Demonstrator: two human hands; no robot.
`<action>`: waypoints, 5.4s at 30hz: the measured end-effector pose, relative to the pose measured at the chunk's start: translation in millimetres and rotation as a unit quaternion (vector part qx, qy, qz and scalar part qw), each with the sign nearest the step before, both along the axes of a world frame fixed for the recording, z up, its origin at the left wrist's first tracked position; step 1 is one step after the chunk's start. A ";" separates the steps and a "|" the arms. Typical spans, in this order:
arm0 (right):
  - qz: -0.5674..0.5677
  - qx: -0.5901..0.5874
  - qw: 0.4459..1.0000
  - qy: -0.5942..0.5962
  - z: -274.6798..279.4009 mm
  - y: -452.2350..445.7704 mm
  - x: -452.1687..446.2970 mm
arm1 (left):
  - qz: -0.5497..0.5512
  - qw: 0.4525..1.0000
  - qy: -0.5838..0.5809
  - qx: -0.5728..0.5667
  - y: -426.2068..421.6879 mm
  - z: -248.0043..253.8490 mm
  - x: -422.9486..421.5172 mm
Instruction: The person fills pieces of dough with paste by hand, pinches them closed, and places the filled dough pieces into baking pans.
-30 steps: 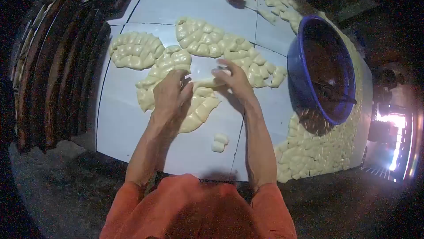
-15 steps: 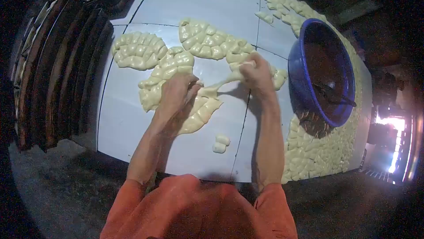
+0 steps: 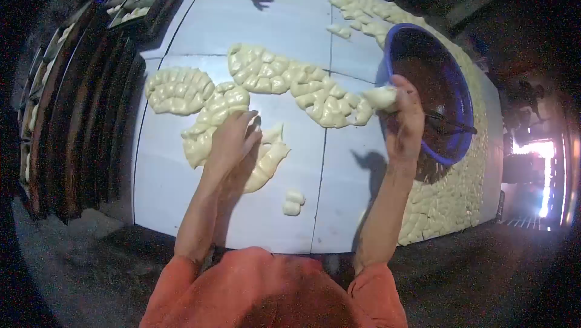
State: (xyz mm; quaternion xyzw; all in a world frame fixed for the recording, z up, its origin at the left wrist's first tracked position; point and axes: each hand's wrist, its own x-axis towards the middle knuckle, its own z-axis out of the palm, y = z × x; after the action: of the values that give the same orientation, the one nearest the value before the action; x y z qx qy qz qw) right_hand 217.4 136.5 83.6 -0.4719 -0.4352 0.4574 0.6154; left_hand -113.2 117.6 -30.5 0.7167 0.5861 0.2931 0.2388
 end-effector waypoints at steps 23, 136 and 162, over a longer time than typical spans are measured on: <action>0.109 -0.188 0.976 0.002 -49.1 -72.8 -42.8 | -0.184 0.836 -0.395 -0.335 -5.1 33.0 80.4; -0.060 0.029 0.913 -0.403 -78.6 -105.5 -56.6 | 0.014 0.800 -0.550 -0.241 -59.5 22.8 140.4; -0.128 0.134 0.940 -0.285 -91.3 -113.3 -67.7 | -0.139 0.784 -0.507 -0.330 -68.8 42.5 102.9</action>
State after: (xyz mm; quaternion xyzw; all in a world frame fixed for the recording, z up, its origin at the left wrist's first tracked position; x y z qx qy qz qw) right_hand 149.8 23.1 -7.7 -0.5477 -0.5854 0.1581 0.5765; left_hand -10.2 48.8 12.0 0.4160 0.3351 0.3667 0.7617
